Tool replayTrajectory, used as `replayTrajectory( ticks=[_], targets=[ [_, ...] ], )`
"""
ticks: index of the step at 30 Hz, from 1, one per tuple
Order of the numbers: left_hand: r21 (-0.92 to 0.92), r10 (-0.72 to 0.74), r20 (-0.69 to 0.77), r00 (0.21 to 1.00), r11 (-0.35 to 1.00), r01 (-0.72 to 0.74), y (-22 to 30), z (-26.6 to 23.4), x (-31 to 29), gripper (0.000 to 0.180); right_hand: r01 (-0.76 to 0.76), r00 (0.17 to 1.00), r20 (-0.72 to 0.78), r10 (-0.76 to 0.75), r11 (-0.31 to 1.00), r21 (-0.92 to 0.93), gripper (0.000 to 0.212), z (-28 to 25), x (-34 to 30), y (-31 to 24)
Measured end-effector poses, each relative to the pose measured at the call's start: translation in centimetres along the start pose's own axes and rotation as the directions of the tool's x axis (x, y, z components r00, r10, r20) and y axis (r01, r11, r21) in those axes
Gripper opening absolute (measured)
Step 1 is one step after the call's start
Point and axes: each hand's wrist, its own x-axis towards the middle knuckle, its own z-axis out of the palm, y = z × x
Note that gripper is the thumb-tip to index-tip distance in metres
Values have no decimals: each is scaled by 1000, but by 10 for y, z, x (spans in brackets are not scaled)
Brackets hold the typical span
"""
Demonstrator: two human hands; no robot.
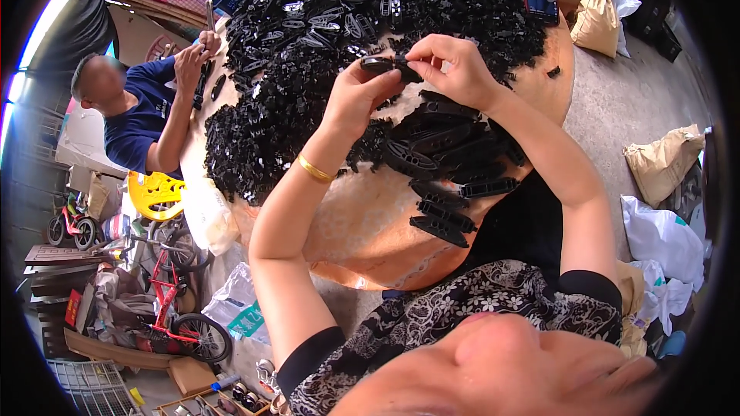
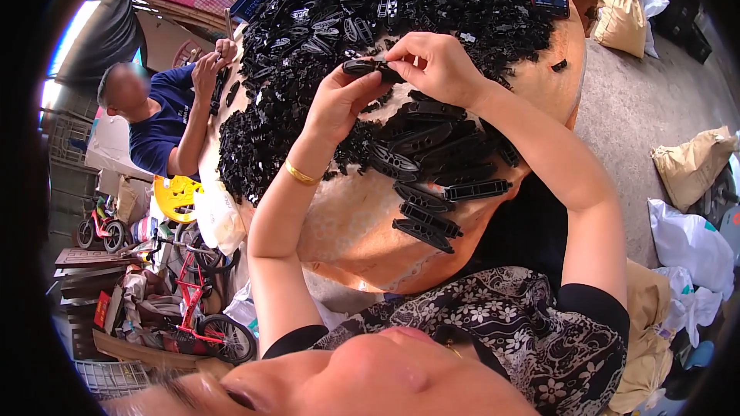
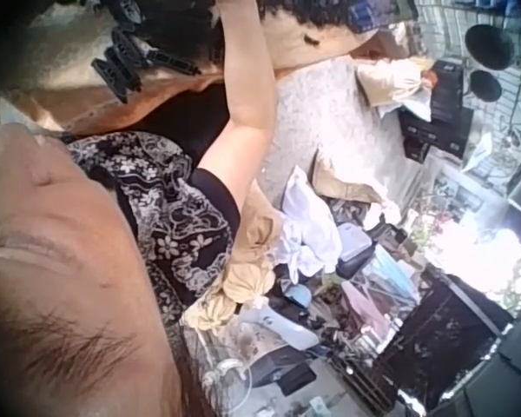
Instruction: The person assembles small black plastic components by hand on a table.
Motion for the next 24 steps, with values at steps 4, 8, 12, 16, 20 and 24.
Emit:
replayTrajectory(
  ticks=[4, 8, 12, 16, 20, 24],
  targets=[
    [-59, 24, -33, 999, 998, -26, -1, 0, 0, 26, 1, 1000, -10, -2, 1000, -10, 9, 0, -1, 0],
    [-106, -20, -22, 1000, 994, 18, -3, 7, -2, 25, -35, 996, -80, 39, 998, 48, 9, 1, -2, 0],
    [-66, -45, -9, 999, 997, 45, -3, 6, -2, 22, -37, 998, -48, 40, 998, 49, 9, -1, -1, -1],
    [-87, -25, -8, 1000, 996, 25, -4, 6, -2, 22, -31, 999, -27, 32, 999, 39, 10, 0, -1, -1],
    [-102, -35, -23, 999, 994, 32, -3, 8, -3, 23, -40, 996, -81, 43, 998, 43, 9, 0, -1, 0],
    [-112, -40, -43, 998, 993, 35, -5, 7, -1, 28, -42, 997, -70, 45, 998, 37, 10, -1, -1, 0]
  ],
)
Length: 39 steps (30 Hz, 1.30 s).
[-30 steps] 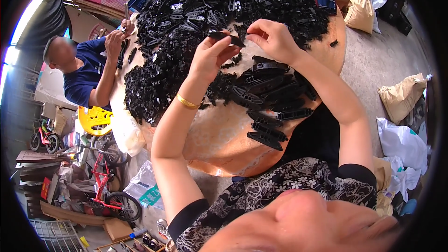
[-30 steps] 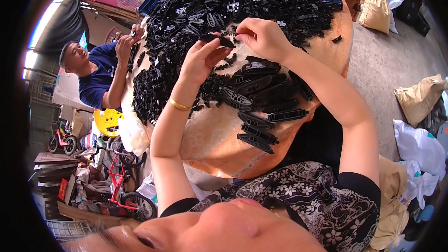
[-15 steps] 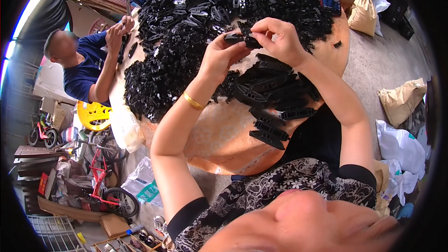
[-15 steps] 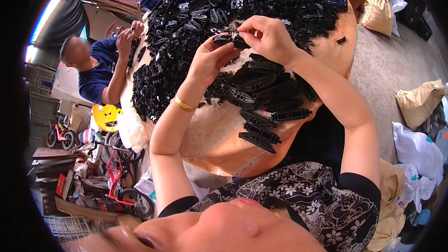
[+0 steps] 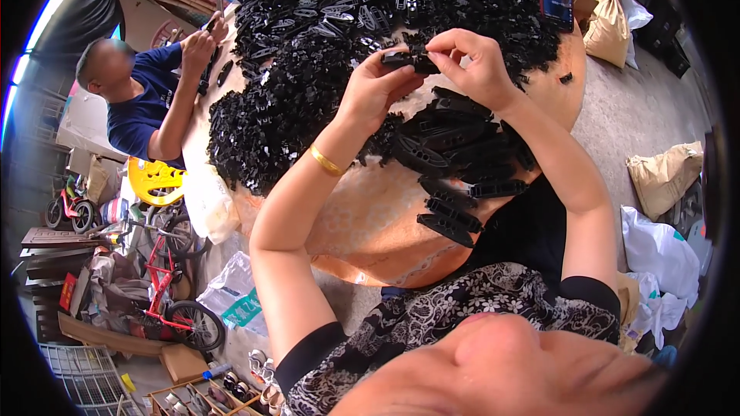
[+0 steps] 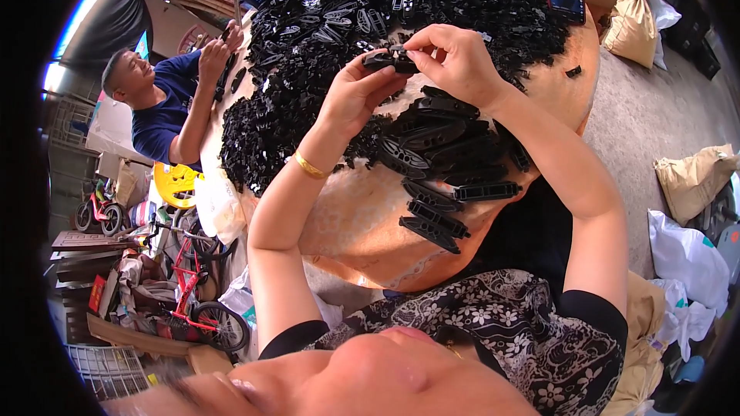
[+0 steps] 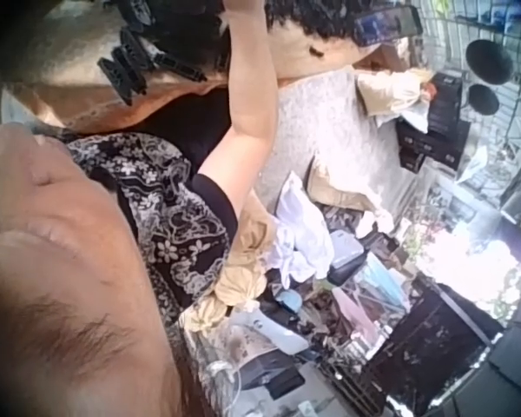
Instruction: The person assembles small black plastic components by hand on a table.
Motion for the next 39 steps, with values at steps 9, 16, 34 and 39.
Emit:
replayTrajectory(
  ticks=[9, 16, 34, 39],
  targets=[
    [-43, -26, 37, 999, 999, 27, -2, 1, 0, 30, 86, 996, 19, -85, 996, -40, 10, 0, 1, -3],
    [27, 20, 13, 1000, 999, -20, -5, -2, -1, 27, 239, 971, 70, -230, 955, -175, 9, 0, 3, -7],
    [103, -246, 177, 953, 968, 230, 15, -6, -2, 27, 381, 916, 169, -365, 921, -80, 16, -3, 4, -10],
    [121, -283, 196, 939, 957, 263, 24, -3, -7, 28, 421, 896, 228, -382, 893, -159, 20, -7, 4, -11]
  ],
)
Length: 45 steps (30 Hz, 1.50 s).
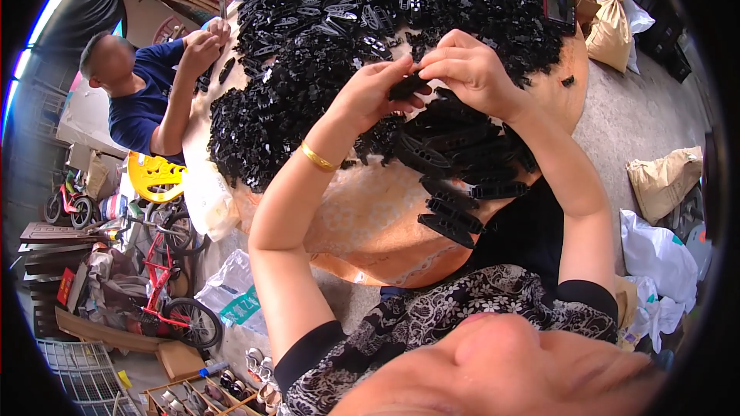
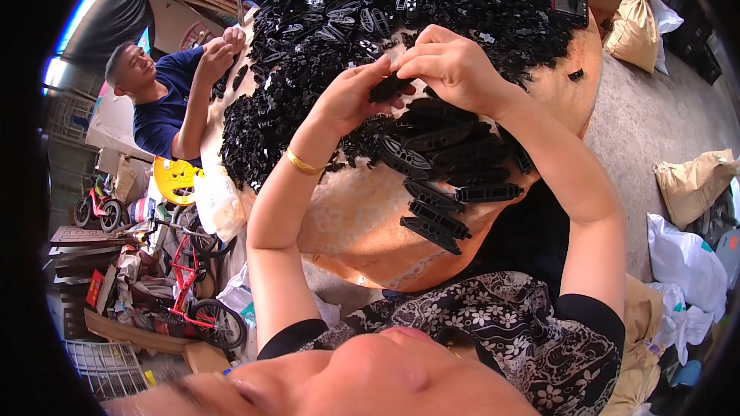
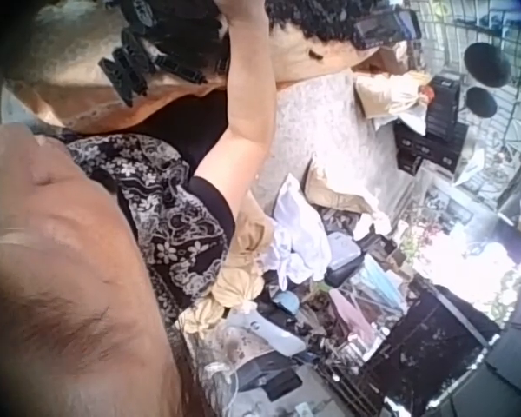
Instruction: The person assembles small black plastic components by hand on a table.
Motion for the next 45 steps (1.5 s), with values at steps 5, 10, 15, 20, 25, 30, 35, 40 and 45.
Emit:
replayTrajectory(
  ticks=[5, 10, 15, 20, 25, 30, 35, 40, 45],
  targets=[
    [196, 140, 10, 990, 971, -139, 3, 2, -5, 37, -134, 991, -7, 134, 989, 55, 21, 1, 2, -3],
    [524, 399, -27, 917, 787, -327, -5, 8, -4, 34, -617, 787, 275, 553, 701, 358, 27, -2, 1, -1],
    [663, 409, 18, 912, 678, -317, -3, 13, -5, 36, -618, 784, 260, 563, 671, 411, 23, -6, 0, 2],
    [673, 385, 119, 915, 647, -360, 1, 26, -19, 33, -552, 802, 237, 549, 529, 644, 29, -24, 0, 30],
    [789, 306, 472, 827, 271, -551, 3, 55, -31, 30, -646, 762, -85, 642, 763, -25, 28, -41, -17, 60],
    [844, 498, 141, 855, 392, -367, 5, 21, 1, 22, -540, 645, 25, 764, 479, -692, 25, -28, -11, 39],
    [966, 587, 74, 806, -244, 89, 20, -44, 61, 28, -319, 732, 206, 650, 594, -739, 18, -10, -19, 43],
    [924, 383, 32, 923, -363, 119, 17, -53, 79, 24, -346, 786, 188, 589, 672, -655, 9, -5, -27, 52],
    [908, 334, 82, 939, -414, 68, 10, -48, 67, 18, -353, 856, 116, 504, 733, -581, 11, -1, -26, 50]
  ],
)
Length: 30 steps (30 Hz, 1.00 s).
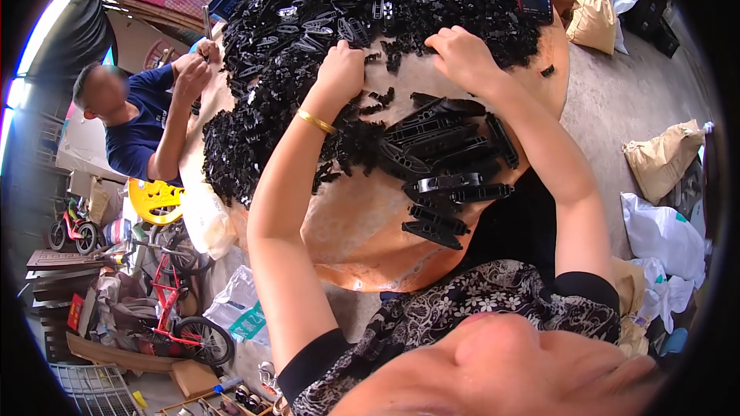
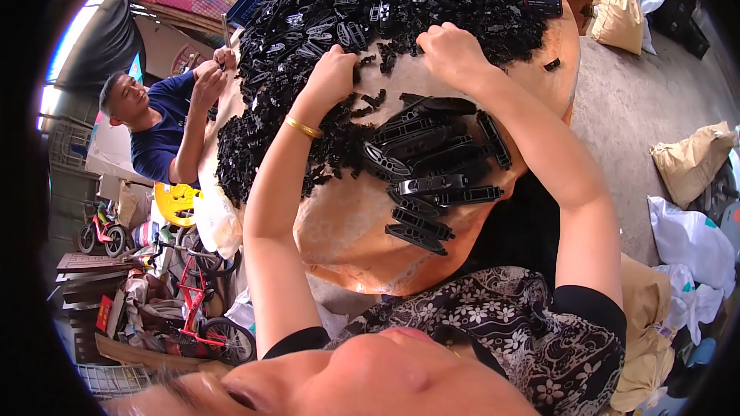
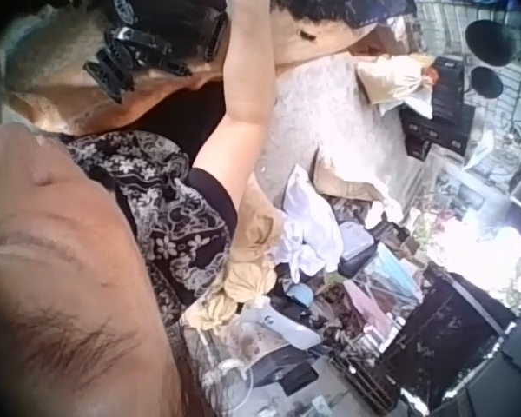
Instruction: The person assembles small black plastic components by hand on a table.
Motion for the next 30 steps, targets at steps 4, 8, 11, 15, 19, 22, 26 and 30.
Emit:
replayTrajectory(
  ticks=[4, 8, 11, 15, 19, 22, 26, 30],
  targets=[
    [-11, 12, -254, 967, 1000, -15, -1, 1, -13, 14, 59, 995, -89, -40, 973, 224, 14, -4, 1, -12],
    [-294, -54, -427, 902, 952, -82, 23, -11, -27, 21, 71, 993, -117, -20, 889, 453, 16, -10, 2, -18],
    [-520, -123, -404, 906, 846, -117, 40, -15, -39, 26, 73, 991, -133, 12, 786, 614, 16, -19, 0, -30],
    [-588, -134, -418, 899, 794, -155, 51, -13, -41, 25, 149, 973, -229, 12, 725, 672, 17, -25, 0, -37],
    [-684, -178, -377, 909, 715, -144, 63, -21, -47, 26, 250, 937, -350, -19, 738, 627, 16, -24, 2, -38],
    [-614, -107, -418, 902, 765, -193, 66, -17, -49, 29, 357, 892, -440, -101, 753, 552, 15, -28, 2, -40],
    [-606, -84, -362, 929, 778, -165, 66, -27, -52, 29, 436, 858, -486, -166, 734, 520, 13, -26, 3, -41],
    [-760, -144, -377, 915, 613, -216, 58, -27, -50, 29, 336, 915, -393, -90, 707, 622, 12, -25, 0, -42]
  ],
)
